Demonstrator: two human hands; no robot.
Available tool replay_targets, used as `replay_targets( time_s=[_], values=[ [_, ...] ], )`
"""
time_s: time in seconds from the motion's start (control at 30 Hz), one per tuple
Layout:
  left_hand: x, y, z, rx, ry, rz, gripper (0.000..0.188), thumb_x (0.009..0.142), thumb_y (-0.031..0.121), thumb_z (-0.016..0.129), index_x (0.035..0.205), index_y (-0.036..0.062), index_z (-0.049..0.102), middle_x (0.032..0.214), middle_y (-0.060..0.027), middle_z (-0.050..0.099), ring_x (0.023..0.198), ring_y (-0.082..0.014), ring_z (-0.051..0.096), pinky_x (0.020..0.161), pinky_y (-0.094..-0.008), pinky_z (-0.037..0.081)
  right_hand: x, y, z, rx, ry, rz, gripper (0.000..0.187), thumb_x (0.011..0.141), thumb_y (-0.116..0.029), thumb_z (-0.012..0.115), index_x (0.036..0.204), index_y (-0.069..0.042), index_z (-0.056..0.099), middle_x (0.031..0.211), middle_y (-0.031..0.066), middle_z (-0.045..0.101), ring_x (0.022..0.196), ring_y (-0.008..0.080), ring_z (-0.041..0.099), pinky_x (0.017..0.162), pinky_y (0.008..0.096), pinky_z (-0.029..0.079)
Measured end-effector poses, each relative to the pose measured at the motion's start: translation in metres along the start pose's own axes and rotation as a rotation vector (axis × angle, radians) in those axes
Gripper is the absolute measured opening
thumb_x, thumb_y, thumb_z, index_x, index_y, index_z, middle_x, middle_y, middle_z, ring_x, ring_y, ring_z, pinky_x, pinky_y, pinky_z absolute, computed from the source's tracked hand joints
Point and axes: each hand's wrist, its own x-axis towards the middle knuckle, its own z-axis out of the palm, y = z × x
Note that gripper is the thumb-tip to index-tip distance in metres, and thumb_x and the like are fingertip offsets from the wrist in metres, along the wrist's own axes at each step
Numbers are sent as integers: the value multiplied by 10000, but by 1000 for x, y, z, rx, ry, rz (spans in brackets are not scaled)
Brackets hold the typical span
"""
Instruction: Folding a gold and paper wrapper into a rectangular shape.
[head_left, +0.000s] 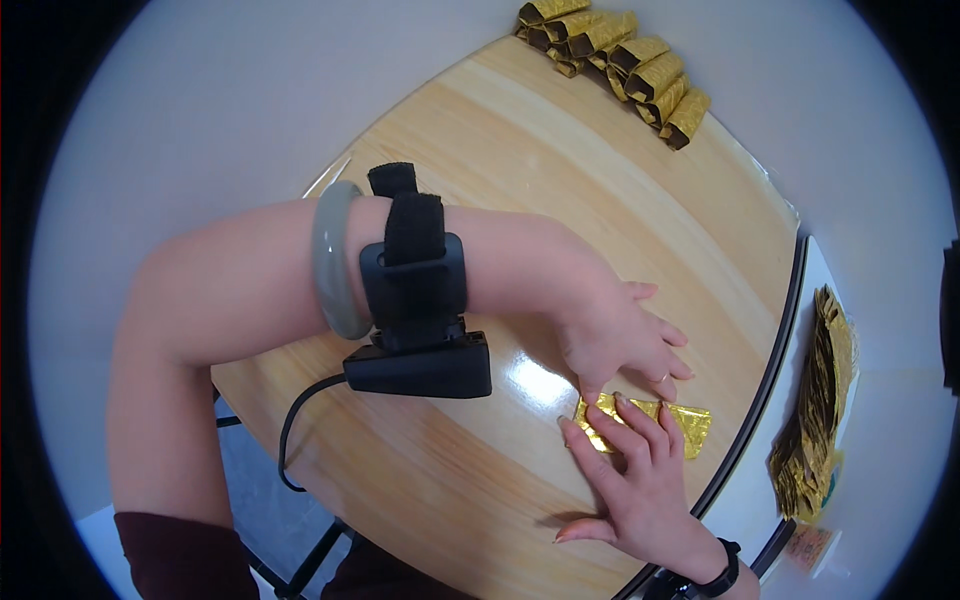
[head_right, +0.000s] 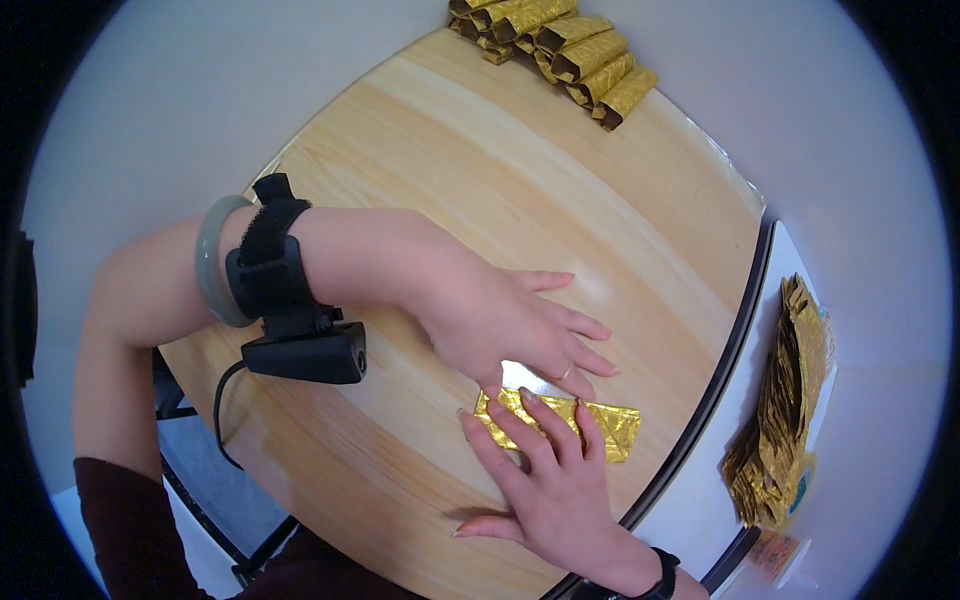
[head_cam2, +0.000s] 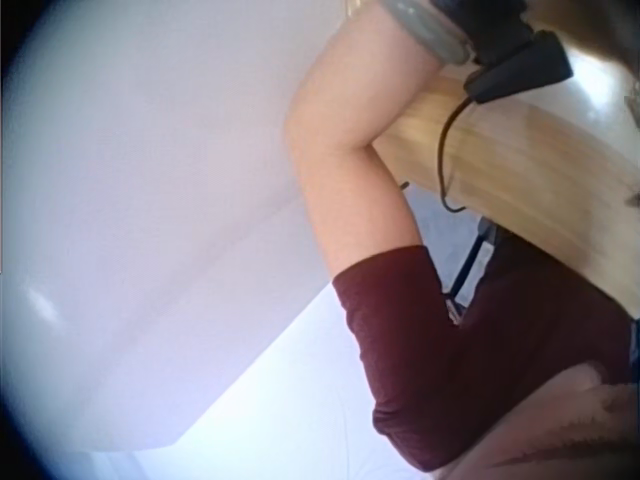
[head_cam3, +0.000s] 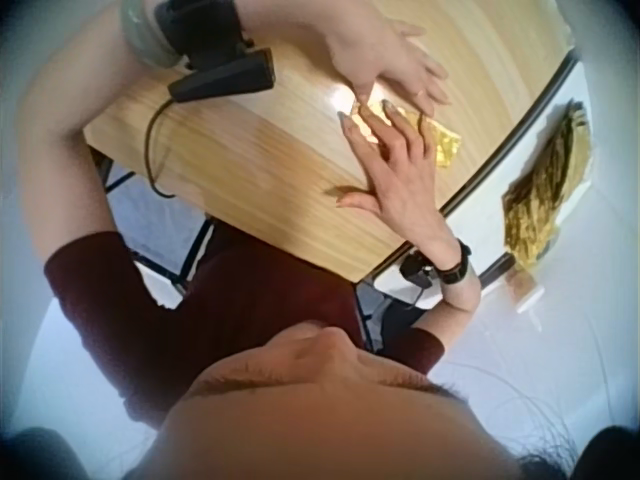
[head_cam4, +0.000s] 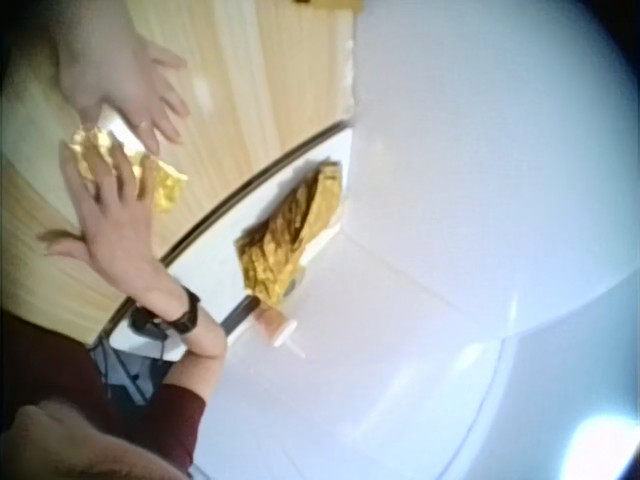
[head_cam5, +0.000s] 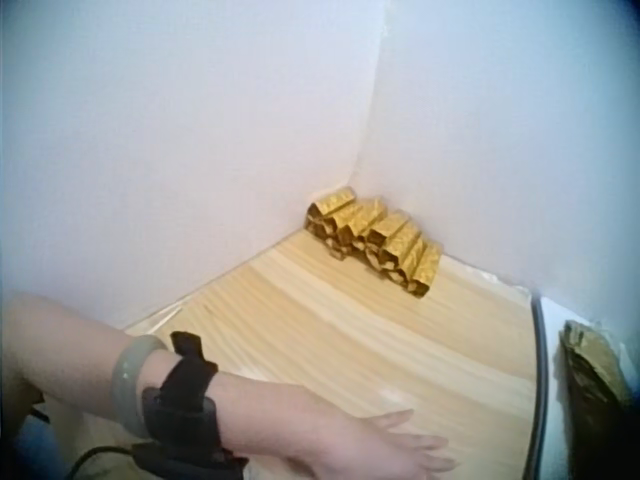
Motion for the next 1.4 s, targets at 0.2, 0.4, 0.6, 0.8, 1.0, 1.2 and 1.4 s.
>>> replay_targets(
  time_s=[0.2, 0.4, 0.6, 0.8, 1.0, 1.2, 1.4],
  values=[
    [1, -4, 5, 34, 54, 57, 660, 881, 156, 512, 1508, 137, 304, 1604, -81, 164, 1491, -283, 53, 1194, -532, 37, -1, 2, -7, -16, -49, -44, 945, 631, -775, 601, 1402, -240, 492, 1438, 92, 426, 1302, 314, 390, 1056, 561, 264],
    [-5, 19, 2, 15, 2, -15, 809, 780, -4, 609, 1506, 185, 306, 1551, -68, 312, 1481, -342, 99, 1131, -670, 110, -8, 13, -8, 206, -151, -118, 1150, 629, -773, 586, 1485, -51, 320, 1522, 176, 314, 1421, 396, 237, 1148, 581, 127],
    [-15, 62, 40, 283, 503, -168, 578, 884, 103, 523, 1445, 82, 383, 1460, -91, 428, 1394, -333, 317, 1049, -626, 306, -17, 27, -3, 1152, -8, 98, 991, 923, -698, 318, 1511, 35, 3, 1587, 242, 12, 1481, 345, 45, 1180, 472, 59],
    [-3, 59, 59, 105, 522, -69, 476, 912, 135, 501, 1362, -16, 466, 1387, -188, 477, 1286, -310, 466, 1024, -375, 437, -12, 37, 1, 1596, 254, 145, 1030, 867, -764, 244, 1519, -69, -147, 1605, 171, -93, 1485, 273, -99, 1178, 424, -27],
    [-9, 57, 66, 425, 422, 36, 476, 914, 83, 466, 1362, -75, 434, 1411, -197, 455, 1331, -293, 433, 1103, -386, 391, -24, 50, 5, 1516, 370, 313, 1040, 822, -826, 185, 1549, -119, -42, 1626, 103, -12, 1496, 222, -33, 1177, 386, -17],
    [-12, 60, 66, 455, 436, 11, 477, 907, 100, 474, 1353, -69, 448, 1416, -191, 454, 1350, -299, 413, 1111, -405, 382, -32, 16, -3, 421, 148, 38, 1057, 848, -621, 534, 1475, 115, 108, 1551, 309, 117, 1467, 394, 118, 1185, 457, 138],
    [-13, 56, 73, 384, 403, 6, 462, 891, 104, 503, 1309, -90, 476, 1412, -241, 446, 1352, -319, 412, 1122, -412, 358, -30, 4, -1, 108, 51, 112, 1080, 783, -665, 561, 1411, 160, 256, 1498, 331, 248, 1424, 413, 246, 1151, 452, 249]
  ],
)
